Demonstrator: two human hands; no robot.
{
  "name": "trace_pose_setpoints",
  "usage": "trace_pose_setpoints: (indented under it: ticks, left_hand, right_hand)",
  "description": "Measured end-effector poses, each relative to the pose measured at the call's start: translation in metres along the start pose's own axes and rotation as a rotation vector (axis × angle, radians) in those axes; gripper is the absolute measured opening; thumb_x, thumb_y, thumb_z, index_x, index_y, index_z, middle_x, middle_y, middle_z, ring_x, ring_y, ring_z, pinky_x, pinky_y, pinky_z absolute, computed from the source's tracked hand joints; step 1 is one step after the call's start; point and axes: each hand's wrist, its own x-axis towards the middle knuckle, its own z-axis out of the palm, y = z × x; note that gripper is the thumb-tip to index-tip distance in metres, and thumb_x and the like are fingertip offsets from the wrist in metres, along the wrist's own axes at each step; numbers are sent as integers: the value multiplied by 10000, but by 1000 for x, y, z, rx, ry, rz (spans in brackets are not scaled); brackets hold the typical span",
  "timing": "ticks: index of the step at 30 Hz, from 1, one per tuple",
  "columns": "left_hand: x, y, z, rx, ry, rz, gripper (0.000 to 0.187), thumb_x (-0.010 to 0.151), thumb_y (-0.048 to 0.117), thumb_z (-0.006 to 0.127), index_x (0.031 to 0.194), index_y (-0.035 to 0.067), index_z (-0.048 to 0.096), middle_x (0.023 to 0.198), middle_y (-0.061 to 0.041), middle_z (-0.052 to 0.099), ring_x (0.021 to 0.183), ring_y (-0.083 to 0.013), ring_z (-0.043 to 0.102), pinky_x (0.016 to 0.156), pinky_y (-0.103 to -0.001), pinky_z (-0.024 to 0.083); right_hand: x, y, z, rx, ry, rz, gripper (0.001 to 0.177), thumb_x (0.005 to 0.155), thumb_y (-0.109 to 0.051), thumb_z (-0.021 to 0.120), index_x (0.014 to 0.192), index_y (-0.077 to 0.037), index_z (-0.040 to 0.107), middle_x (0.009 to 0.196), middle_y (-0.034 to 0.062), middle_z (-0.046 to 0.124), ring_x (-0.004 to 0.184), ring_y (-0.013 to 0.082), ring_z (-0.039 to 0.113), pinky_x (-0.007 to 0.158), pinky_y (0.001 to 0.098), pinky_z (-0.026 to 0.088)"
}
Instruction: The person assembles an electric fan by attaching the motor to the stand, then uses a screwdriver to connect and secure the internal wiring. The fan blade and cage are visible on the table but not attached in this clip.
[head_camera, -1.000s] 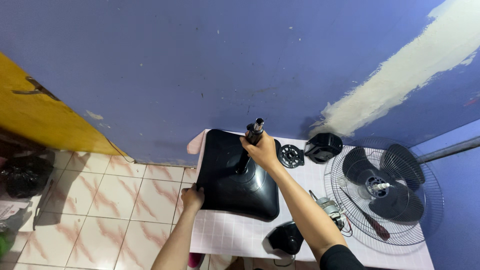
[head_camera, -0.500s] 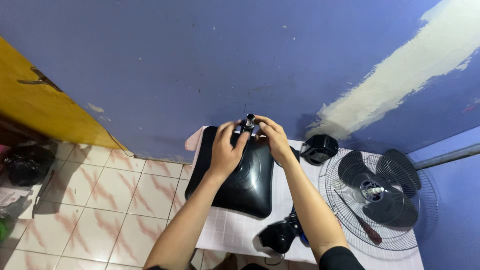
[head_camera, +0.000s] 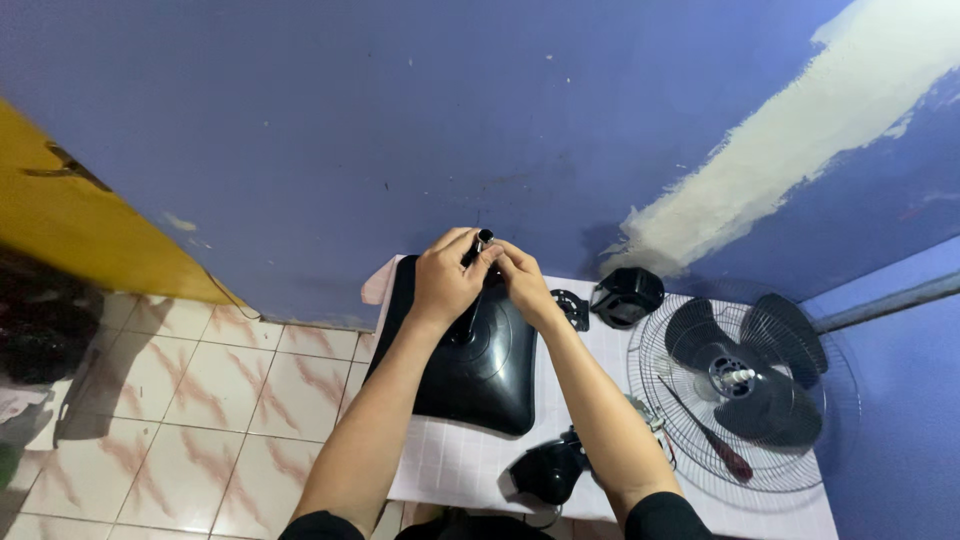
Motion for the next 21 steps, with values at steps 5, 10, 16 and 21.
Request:
trace_pose_setpoints:
  ticks: [5, 10, 16, 21]
  left_hand:
    - [12, -17, -10, -39, -165, 123, 332, 920, 311, 738, 1095, 28, 742, 1069, -89, 758, 967, -283, 703, 864, -374, 547]
    - [11, -31, -10, -110, -196, 121, 304, 949, 289, 717, 1138, 51, 739, 1130, -88, 760, 1012, -288, 692, 907, -376, 538]
    - [-8, -40, 1, -58, -90, 116, 344, 967, 268, 703, 1244, 65, 706, 1185, -79, 738, 1070, -297, 672, 942, -379, 519]
    - [-52, -49, 19, -52, 48, 222, 484, 1032, 193, 661, 1458, 3, 532, 1406, -186, 605, 1261, -367, 603, 1083, -422, 469]
  right_hand:
    - [-21, -14, 6, -219, 87, -124, 311, 1073, -130, 566, 1329, 26, 646, 1171, 57, 731, 1072, 110, 662, 947, 249, 527]
    - [-43, -26, 31, -203, 194, -76, 371, 1018, -60, 592, 1384, -14, 633, 1026, 4, 678, 859, 57, 566, 761, 219, 476]
    - [-74, -27, 37, -283, 235, -50, 466, 964, -67, 640, 1427, -84, 585, 933, -36, 638, 788, 38, 546, 745, 204, 495]
    - [-123, -28, -4, -243, 310, -132, 369, 1028, -67, 648, 1395, -32, 670, 891, -7, 625, 808, 59, 549, 744, 229, 492]
